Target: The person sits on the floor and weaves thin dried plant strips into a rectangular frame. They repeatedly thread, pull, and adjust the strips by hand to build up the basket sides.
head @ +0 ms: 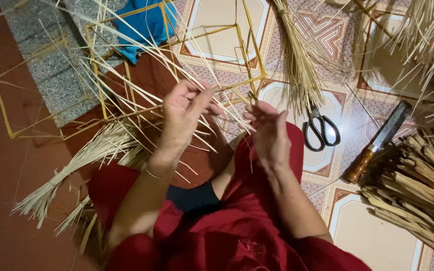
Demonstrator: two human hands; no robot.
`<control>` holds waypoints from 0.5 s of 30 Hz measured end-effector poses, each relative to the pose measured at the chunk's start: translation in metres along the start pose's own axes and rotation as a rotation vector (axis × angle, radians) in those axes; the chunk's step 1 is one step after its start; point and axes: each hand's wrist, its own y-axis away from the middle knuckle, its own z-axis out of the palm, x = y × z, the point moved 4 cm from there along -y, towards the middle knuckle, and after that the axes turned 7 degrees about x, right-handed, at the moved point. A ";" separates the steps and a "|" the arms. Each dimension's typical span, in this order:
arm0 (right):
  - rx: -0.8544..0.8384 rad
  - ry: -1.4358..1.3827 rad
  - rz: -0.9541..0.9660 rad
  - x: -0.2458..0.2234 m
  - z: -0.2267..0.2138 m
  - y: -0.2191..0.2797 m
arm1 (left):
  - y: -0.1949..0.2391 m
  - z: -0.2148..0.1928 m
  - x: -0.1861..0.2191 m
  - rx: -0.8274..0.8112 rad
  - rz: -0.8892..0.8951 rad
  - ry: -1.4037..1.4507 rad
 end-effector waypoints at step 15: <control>-0.128 0.587 -0.282 0.009 0.012 0.024 | 0.030 0.008 -0.018 -0.061 -0.004 -0.074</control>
